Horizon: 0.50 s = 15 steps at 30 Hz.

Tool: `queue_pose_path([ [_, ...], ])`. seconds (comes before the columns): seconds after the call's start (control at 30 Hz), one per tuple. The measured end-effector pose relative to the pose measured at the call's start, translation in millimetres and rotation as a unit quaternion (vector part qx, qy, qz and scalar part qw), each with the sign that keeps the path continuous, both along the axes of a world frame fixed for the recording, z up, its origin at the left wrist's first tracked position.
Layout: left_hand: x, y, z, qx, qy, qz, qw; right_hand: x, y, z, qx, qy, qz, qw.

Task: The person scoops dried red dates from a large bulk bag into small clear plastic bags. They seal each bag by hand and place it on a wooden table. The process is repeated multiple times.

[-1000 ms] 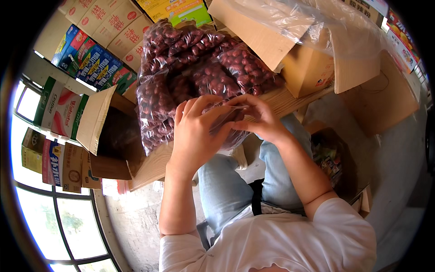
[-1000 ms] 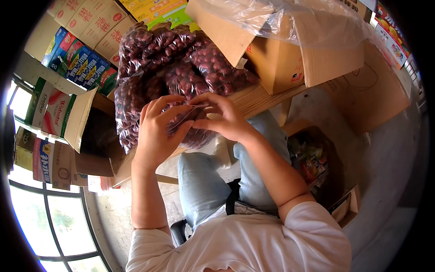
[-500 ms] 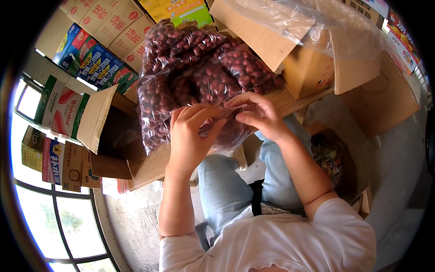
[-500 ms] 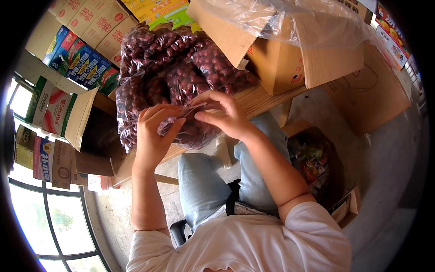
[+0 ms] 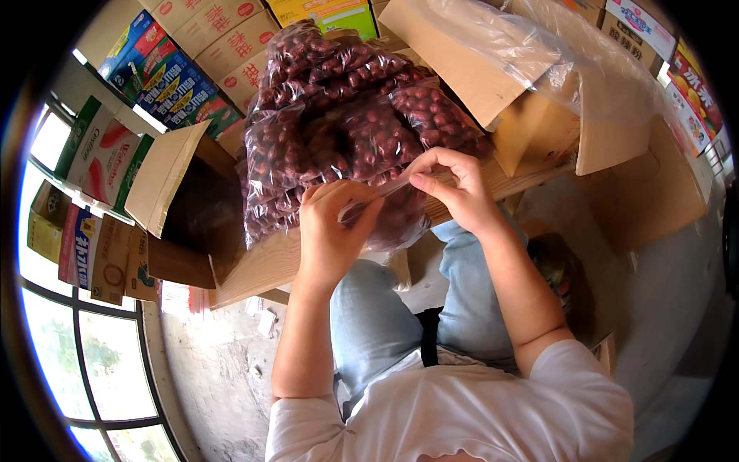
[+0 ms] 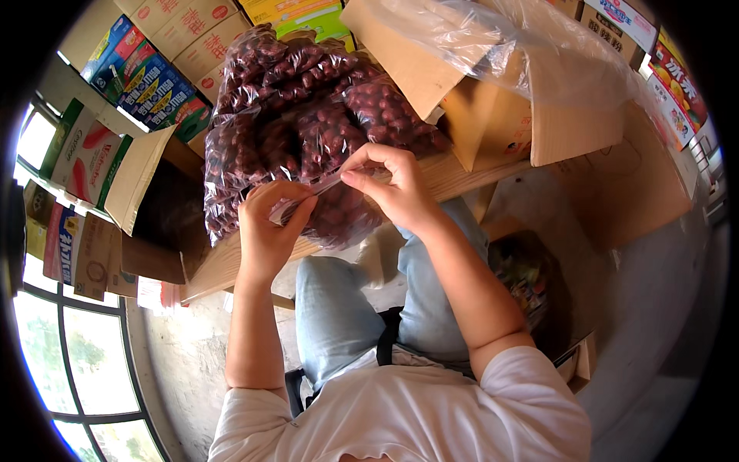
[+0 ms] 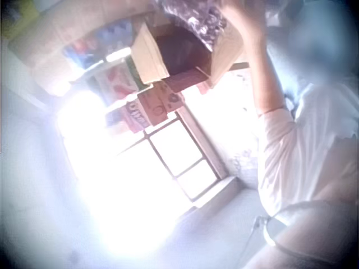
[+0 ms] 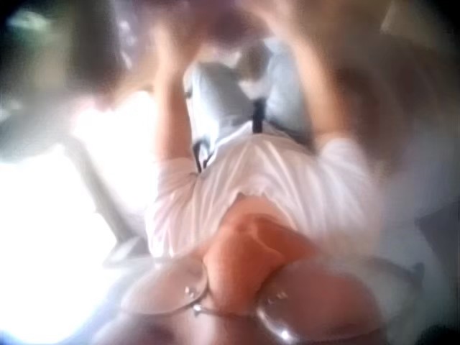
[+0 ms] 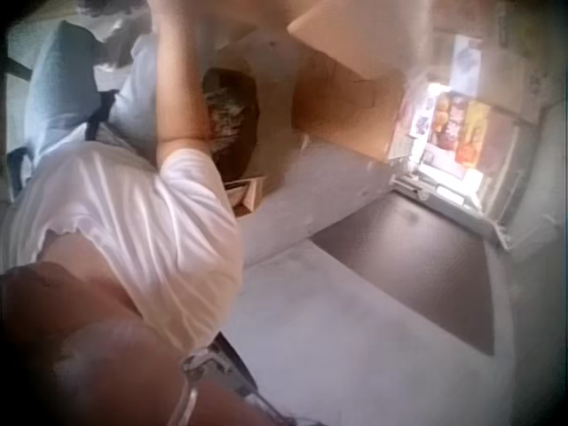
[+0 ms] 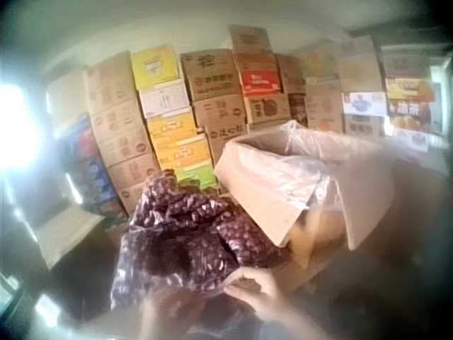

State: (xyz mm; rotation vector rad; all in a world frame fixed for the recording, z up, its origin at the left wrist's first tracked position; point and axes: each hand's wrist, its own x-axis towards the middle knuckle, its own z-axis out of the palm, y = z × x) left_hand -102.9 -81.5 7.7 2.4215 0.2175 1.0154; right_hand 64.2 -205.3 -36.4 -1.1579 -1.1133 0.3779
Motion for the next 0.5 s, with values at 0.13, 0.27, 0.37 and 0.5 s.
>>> queue_pose_path([
  [0.13,3,-1,-6,-0.027,-0.024,0.005,0.999,-3,-1,11,0.005,-0.048,-0.002,0.999],
  [0.27,3,-2,-4,-0.027,-0.028,0.002,0.999,3,0,9,-0.032,-0.084,-0.002,0.996],
  [0.37,3,-3,-5,-0.038,-0.035,0.005,0.999,3,0,8,-0.031,-0.107,-0.012,0.994],
  [0.5,2,-1,-8,-0.061,-0.045,0.005,0.997,-3,4,12,0.022,-0.113,-0.016,0.993],
])
